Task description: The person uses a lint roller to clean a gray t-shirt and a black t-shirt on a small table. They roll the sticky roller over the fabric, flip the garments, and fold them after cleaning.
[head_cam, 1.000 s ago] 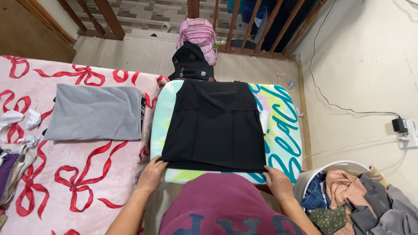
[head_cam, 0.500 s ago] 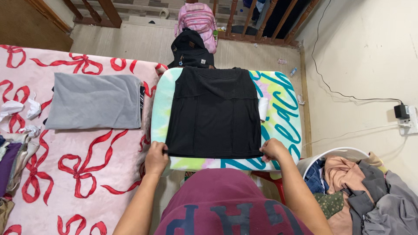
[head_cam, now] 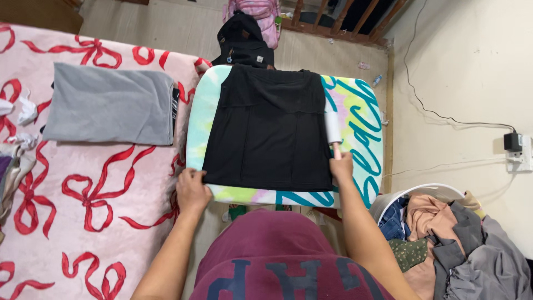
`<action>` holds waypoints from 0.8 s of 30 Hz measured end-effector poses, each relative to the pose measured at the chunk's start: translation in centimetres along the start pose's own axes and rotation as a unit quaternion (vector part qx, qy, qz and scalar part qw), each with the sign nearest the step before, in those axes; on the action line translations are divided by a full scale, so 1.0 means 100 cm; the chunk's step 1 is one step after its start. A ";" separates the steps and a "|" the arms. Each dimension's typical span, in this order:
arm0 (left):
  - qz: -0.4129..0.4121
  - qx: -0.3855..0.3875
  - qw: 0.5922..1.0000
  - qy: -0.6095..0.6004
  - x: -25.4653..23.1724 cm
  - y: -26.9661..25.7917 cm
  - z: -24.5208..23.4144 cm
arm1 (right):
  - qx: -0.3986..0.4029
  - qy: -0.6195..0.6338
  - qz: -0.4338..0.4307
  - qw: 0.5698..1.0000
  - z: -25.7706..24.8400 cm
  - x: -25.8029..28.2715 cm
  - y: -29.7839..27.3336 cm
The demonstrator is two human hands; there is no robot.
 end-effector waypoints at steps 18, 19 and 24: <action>0.105 0.383 0.900 0.181 -0.054 -0.023 0.032 | 0.046 -0.023 -0.620 0.783 0.019 0.190 -0.163; 0.109 0.376 0.903 0.174 -0.053 -0.022 0.033 | 0.025 -0.071 -0.602 0.795 0.029 0.201 -0.141; 0.122 0.357 0.914 0.151 -0.047 -0.027 0.037 | -0.028 -0.014 -0.436 0.899 0.053 0.227 -0.065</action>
Point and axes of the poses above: each hand's wrist, its own y-axis towards the middle knuckle, its own z-axis out of the palm, x = y × z, the point moved 4 cm from there along y, towards the middle knuckle, and after that the axes turned 7 degrees about -y, right-handed, at the moved point
